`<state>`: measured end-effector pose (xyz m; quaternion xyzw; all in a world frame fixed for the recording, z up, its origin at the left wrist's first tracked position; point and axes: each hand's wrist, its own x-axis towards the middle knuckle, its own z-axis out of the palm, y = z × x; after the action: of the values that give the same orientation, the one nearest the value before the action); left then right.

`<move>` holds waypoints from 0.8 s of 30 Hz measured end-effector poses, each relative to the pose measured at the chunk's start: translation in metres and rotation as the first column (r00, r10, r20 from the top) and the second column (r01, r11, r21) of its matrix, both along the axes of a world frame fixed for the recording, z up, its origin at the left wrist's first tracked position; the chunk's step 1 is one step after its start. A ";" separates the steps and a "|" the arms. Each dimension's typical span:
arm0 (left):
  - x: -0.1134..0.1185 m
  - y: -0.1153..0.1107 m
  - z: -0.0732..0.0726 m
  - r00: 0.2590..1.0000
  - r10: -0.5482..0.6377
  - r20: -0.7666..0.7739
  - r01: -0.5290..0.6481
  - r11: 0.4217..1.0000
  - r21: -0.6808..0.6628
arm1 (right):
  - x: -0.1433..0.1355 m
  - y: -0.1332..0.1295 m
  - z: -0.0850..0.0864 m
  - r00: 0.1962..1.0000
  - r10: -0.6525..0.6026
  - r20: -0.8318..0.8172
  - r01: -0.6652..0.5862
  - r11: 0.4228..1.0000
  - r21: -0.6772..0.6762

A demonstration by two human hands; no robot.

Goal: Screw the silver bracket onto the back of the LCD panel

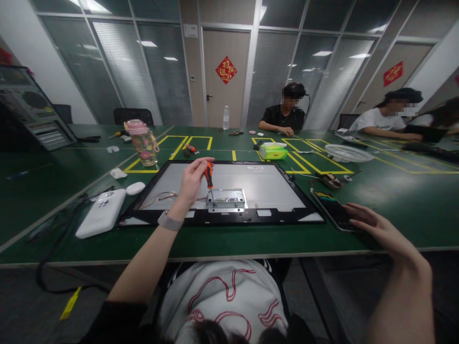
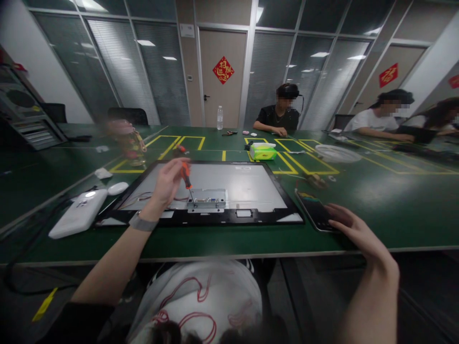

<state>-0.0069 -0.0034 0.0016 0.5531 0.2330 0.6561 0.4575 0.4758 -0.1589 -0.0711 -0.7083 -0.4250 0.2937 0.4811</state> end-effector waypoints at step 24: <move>0.000 0.002 0.001 0.998 -0.031 0.061 0.031 1.000 -0.001 | 0.002 0.007 -0.005 0.813 -0.479 -0.331 0.580 0.712 0.395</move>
<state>-0.0071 -0.0010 0.0029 0.5360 0.2111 0.6652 0.4750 0.4783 -0.1518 -0.0762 -0.6246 -0.2101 0.0992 0.7456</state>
